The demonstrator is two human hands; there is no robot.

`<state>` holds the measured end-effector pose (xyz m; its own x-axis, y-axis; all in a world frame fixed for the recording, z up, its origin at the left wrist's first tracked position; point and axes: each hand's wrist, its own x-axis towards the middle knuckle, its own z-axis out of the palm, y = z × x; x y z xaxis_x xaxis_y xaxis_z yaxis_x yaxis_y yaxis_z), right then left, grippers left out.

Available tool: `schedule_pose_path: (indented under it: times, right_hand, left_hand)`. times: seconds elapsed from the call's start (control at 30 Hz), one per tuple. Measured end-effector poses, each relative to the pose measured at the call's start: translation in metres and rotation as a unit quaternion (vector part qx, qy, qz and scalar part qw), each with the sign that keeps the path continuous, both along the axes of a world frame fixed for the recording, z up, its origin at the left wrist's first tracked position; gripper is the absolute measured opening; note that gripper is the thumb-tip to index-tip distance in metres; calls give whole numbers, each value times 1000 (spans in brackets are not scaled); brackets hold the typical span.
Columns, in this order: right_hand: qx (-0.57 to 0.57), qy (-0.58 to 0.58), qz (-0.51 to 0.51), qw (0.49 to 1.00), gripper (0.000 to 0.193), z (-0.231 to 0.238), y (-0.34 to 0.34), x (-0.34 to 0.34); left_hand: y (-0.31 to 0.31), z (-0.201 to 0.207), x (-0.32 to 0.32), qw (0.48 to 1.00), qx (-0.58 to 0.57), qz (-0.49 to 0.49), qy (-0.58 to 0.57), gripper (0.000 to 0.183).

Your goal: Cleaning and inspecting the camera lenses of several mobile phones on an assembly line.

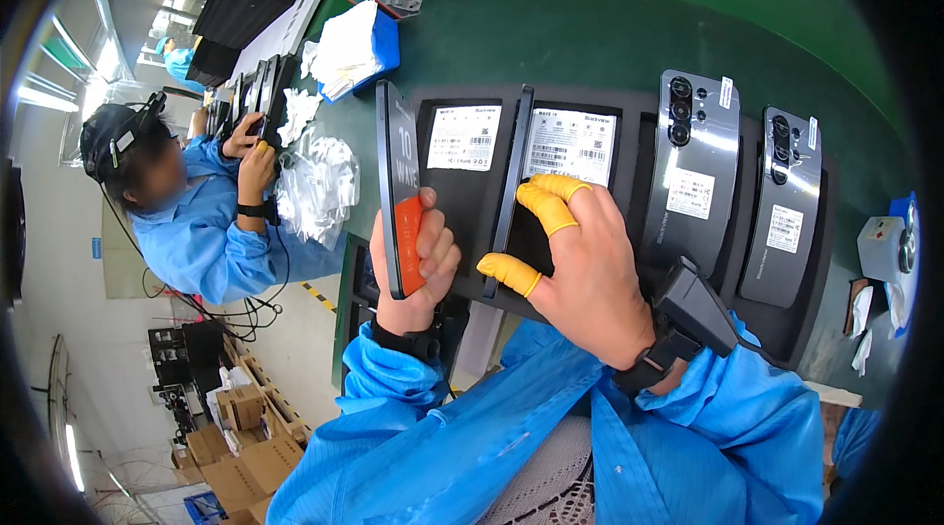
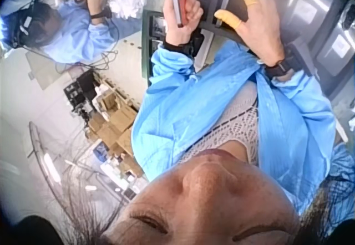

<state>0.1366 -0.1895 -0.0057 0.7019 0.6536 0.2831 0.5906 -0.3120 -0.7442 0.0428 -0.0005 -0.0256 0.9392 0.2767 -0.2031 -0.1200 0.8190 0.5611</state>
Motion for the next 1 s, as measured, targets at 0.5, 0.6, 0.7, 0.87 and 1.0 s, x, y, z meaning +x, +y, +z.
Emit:
schedule_pose_path:
  times: [0.5,0.6,0.7,0.87,1.0]
  right_hand:
    - [198,369,-40,907,73,-15,2,9]
    - [294,553,-37,779,68,10,-3,16]
    - [377,604,-25,702,43,13,-9,24]
    - [418,674,7,608,26,13,-15,37]
    - [454,684,-23,570,27,15,-15,41]
  left_hand:
    - [-12,36,11,966,-250,49,-33,25]
    - [-12,40,14,955,-284,60,-54,30]
    - [-11,42,15,953,-291,53,-66,31]
    - [-11,44,19,955,-286,49,-68,32]
    - [-12,45,22,957,-277,54,-69,31]
